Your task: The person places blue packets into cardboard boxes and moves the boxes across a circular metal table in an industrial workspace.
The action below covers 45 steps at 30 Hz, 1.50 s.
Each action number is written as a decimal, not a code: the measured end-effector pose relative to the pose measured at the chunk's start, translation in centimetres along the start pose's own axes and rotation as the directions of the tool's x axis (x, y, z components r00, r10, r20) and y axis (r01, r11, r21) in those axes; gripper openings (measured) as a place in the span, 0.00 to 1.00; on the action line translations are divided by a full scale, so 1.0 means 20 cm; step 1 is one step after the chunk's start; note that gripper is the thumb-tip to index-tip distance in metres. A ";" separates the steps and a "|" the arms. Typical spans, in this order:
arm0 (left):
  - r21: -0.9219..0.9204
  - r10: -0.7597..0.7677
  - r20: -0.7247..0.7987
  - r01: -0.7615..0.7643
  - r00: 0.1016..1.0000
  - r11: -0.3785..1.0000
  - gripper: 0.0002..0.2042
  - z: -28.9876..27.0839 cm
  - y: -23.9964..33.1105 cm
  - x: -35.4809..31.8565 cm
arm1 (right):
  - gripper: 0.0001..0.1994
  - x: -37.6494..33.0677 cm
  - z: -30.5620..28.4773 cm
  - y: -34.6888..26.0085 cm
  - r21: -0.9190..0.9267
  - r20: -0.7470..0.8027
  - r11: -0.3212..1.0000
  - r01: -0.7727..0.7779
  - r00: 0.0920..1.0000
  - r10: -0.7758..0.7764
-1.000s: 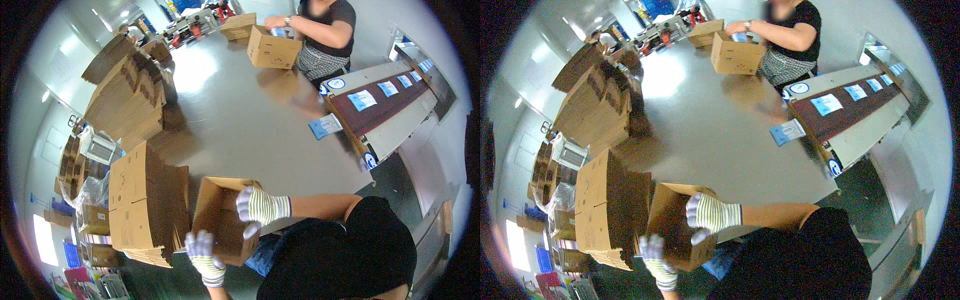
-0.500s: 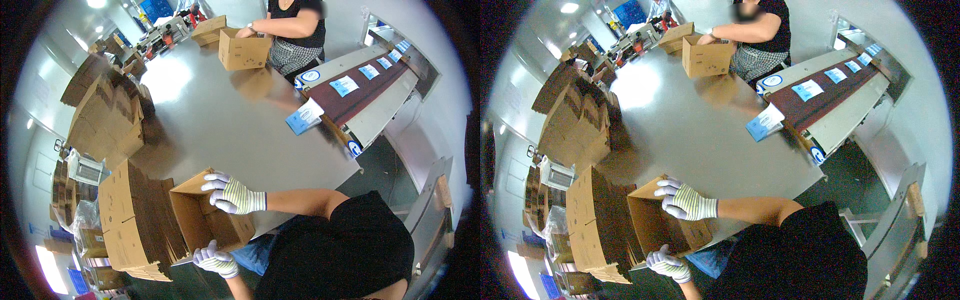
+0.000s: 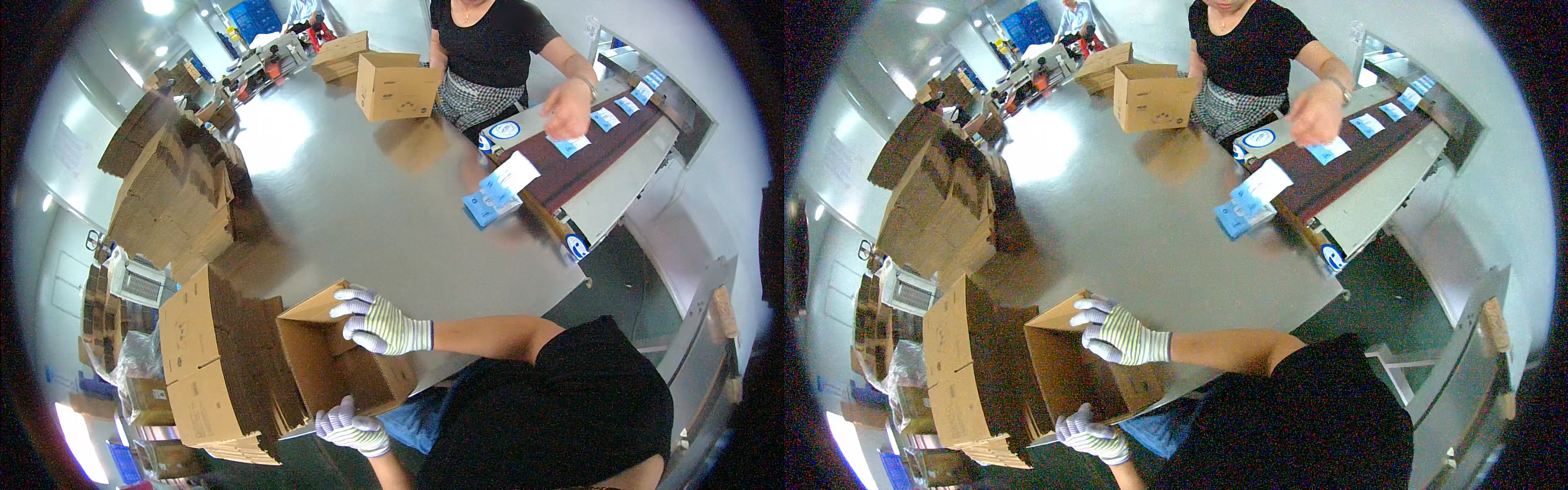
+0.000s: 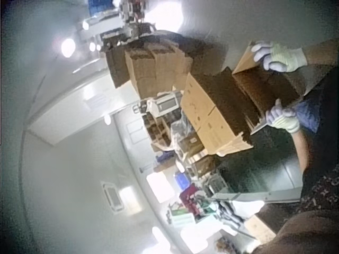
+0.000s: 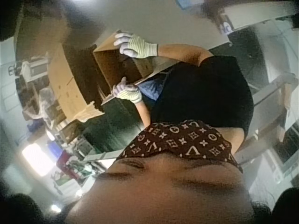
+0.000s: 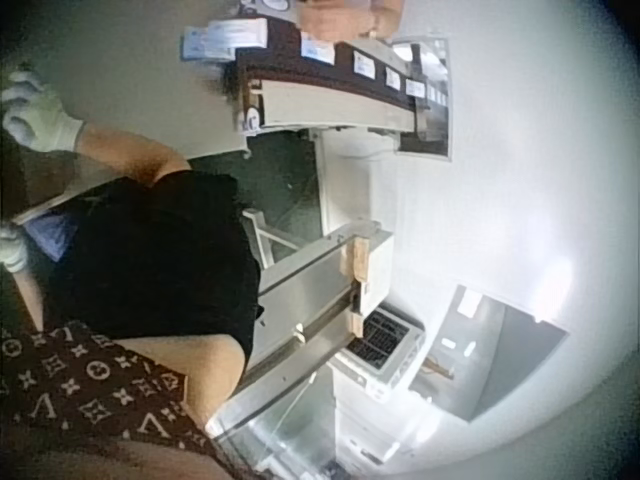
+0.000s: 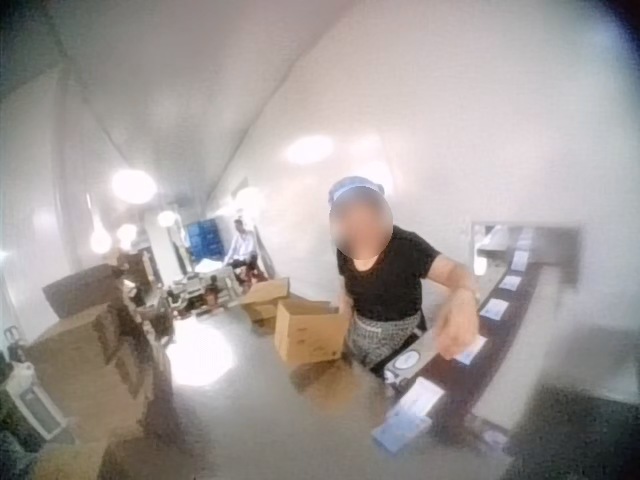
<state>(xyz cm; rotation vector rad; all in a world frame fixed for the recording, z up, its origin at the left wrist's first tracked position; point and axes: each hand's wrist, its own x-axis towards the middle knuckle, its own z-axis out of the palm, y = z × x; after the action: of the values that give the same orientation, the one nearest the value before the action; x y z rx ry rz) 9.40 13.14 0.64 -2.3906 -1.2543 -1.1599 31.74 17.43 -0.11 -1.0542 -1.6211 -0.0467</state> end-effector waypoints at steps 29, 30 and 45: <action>0.023 0.015 -0.018 -0.015 1.000 1.000 0.23 0.02 0.00 -0.02 | 0.03 -0.02 -0.01 0.00 0.025 -0.008 1.000 -0.005 1.000 0.005; 0.030 0.032 -0.014 -0.031 0.999 0.999 0.23 0.01 0.00 -0.01 | 0.03 -0.02 -0.01 0.00 0.025 -0.007 1.000 -0.004 1.000 0.005; 0.019 -0.005 -0.032 0.006 0.999 1.000 0.23 0.01 0.02 0.00 | 0.04 -0.01 -0.03 -0.01 0.012 0.004 1.000 0.002 1.000 -0.002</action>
<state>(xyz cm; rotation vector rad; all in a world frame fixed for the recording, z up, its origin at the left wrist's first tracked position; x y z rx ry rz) 9.79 12.94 0.64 -2.3477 -1.2568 -1.1775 32.07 16.93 -0.06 -1.0448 -1.6237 -0.0364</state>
